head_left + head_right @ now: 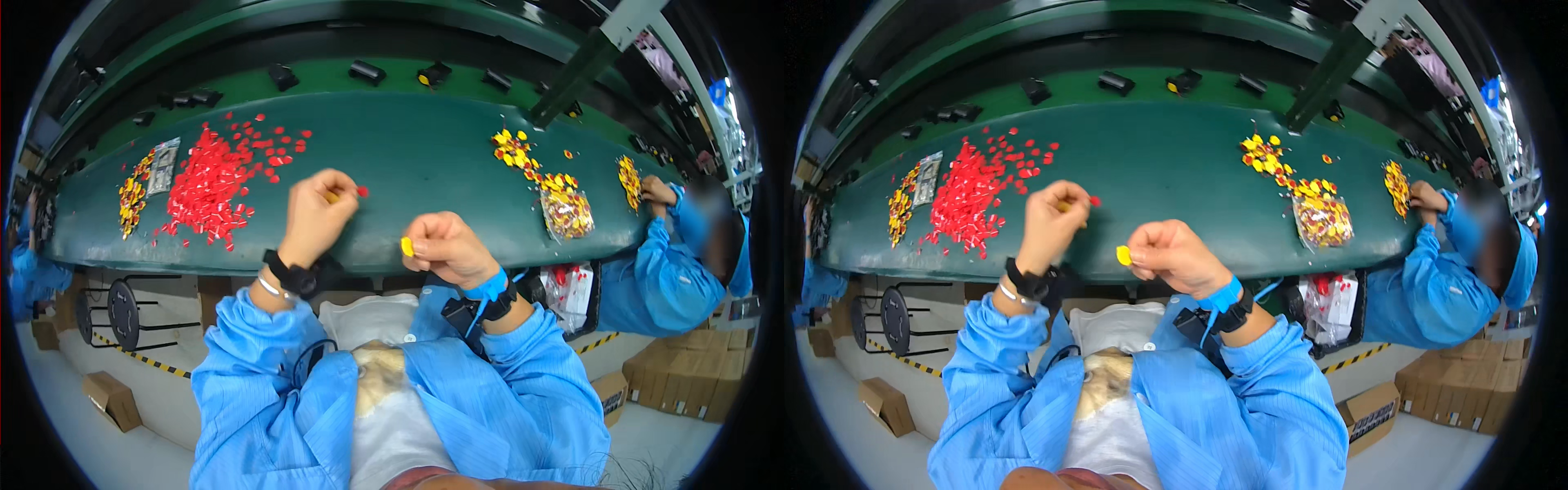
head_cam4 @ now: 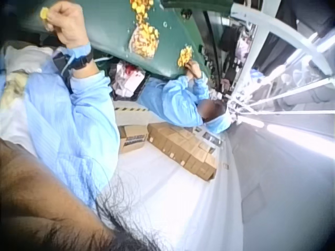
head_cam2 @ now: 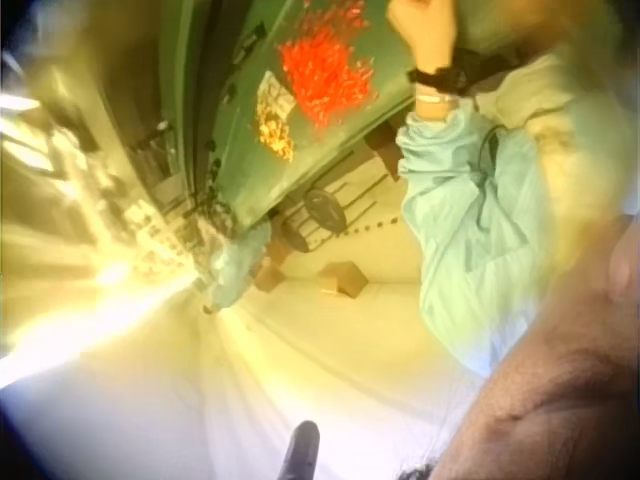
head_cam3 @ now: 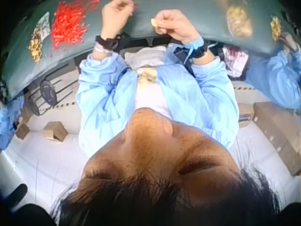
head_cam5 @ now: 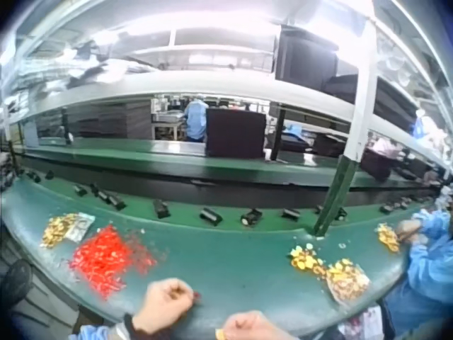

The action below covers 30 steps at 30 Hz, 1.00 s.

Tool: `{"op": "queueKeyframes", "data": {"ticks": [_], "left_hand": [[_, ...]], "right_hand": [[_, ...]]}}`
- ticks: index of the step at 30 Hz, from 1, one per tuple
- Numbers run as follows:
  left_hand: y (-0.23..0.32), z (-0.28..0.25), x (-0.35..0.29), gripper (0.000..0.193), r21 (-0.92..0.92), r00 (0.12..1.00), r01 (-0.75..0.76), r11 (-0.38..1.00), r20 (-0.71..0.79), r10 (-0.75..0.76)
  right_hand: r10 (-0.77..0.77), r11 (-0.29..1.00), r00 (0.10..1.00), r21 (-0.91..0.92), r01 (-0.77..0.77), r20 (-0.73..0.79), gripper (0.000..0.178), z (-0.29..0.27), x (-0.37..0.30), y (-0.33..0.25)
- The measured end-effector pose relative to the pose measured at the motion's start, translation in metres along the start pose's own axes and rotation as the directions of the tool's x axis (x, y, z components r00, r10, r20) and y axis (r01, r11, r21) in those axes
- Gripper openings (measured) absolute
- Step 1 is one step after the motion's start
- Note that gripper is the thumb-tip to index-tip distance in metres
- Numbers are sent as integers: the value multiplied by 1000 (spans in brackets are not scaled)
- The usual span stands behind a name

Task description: The person is manually assembling small yellow and red plastic components onto a black plastic frame at a factory conveyor belt.

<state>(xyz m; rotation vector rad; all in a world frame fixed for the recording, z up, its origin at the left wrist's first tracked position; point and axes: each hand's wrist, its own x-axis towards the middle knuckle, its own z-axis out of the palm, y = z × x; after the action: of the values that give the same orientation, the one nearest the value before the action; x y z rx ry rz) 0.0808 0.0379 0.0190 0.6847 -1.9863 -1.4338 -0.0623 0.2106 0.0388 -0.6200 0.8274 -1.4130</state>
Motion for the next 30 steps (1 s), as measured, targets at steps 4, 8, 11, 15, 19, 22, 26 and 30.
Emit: {"op": "queueKeyframes", "data": {"ticks": [4,8,11,15,19,22,26,30], "left_hand": [[-4,-75,52,6,782,911,-167,601,-110,397],[-25,-129,94,4,932,901,-120,341,-42,432],[-58,-144,117,5,963,903,-233,138,161,399],[-47,-131,121,7,944,942,-324,64,316,111],[-32,-137,118,14,920,959,-254,298,279,-43],[-25,-143,115,13,809,996,-51,586,84,-28],[-25,-152,106,15,707,994,-20,707,-63,91],[-33,-164,105,15,615,988,119,779,-148,-34]], "right_hand": [[-35,999,995,-24,33,-89,12,-15,3,-1],[-76,996,982,24,82,-172,11,-29,20,3],[-117,993,968,0,120,-220,9,-40,32,0],[-200,980,917,-90,179,-346,7,-55,39,-12],[-259,966,876,-83,247,-408,7,-70,43,-20],[-282,959,856,-104,263,-432,8,-84,49,-14],[-283,959,848,-103,265,-449,8,-88,49,-15],[-266,964,866,-142,226,-423,9,-89,50,-14]]}}
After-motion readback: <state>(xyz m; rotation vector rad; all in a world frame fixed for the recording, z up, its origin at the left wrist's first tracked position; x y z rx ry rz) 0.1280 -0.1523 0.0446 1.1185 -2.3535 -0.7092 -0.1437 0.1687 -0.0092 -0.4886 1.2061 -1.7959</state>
